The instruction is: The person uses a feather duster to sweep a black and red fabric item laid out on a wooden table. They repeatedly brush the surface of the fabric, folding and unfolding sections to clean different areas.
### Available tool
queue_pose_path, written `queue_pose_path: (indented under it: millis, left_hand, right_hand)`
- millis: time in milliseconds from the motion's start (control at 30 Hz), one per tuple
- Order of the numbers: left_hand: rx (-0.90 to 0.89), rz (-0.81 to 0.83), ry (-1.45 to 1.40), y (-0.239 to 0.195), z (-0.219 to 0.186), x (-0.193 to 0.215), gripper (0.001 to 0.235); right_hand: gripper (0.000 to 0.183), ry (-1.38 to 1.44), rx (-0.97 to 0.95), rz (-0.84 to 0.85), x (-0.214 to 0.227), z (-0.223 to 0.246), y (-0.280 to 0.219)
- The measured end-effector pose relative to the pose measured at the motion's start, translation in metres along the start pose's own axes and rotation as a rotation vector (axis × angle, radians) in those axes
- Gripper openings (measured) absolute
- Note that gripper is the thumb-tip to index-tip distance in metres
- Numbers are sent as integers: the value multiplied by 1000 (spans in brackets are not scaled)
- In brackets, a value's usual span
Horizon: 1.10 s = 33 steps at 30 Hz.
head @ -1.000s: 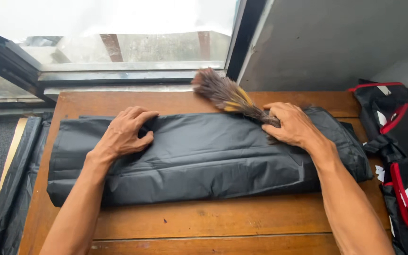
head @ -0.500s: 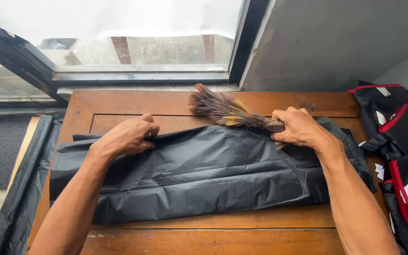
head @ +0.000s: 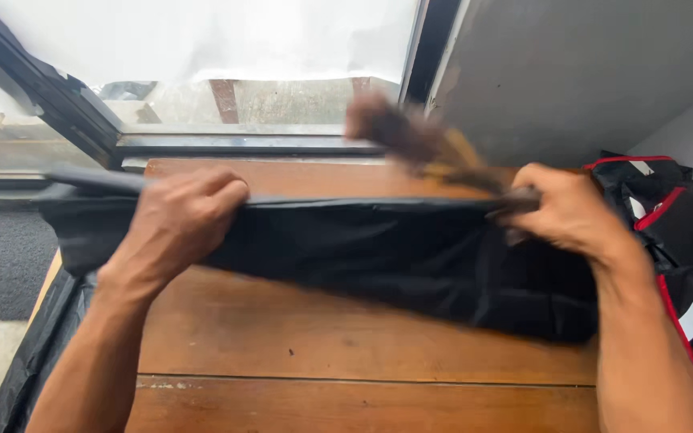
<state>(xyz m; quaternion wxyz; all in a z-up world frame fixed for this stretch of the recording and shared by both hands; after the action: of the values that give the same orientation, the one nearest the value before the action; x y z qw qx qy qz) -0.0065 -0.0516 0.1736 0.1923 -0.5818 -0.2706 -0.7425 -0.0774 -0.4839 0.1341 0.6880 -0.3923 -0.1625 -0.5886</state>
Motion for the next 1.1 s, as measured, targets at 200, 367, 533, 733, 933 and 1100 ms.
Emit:
queue_pose_path:
  millis: [200,367,533,733,933,1100]
  left_hand:
    - [-125,-516,151,-18,-21,38,20]
    - [-251,-394,99,-37,-37,-49,19]
    - [-297,-323,26,-58,-54,-99,16]
    - [-115,-137,73,-86,-28,-129,27]
    - [298,122,282,-124,12,-150,84]
    - [398,245,174,-110,-14,-112,96]
  right_hand:
    - [24,-664,372,-840,9,-11,-71]
    - [17,-421,423,-794,-75,-17,-77]
    - [28,-491,296,-690,-137,-70,-71]
    - [21,-63,44,-487,-128,-81,-81]
    - [20,21,-126,-496,-133,-83,-87]
    - [16,6,-17,-586,-134,-46,-88]
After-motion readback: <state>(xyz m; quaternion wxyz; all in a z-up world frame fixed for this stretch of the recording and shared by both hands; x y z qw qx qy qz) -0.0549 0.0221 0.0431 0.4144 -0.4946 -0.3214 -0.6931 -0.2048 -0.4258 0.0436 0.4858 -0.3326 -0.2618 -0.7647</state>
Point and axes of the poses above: each hand's wrist, its own y-axis towards the middle knuckle, its own x-axis out of the back of the hand, z = x × y, the point moved 2 cm from there along y, towards the middle knuckle, and after that the axes turned 11 degrees about z, right-handed, at the moved point
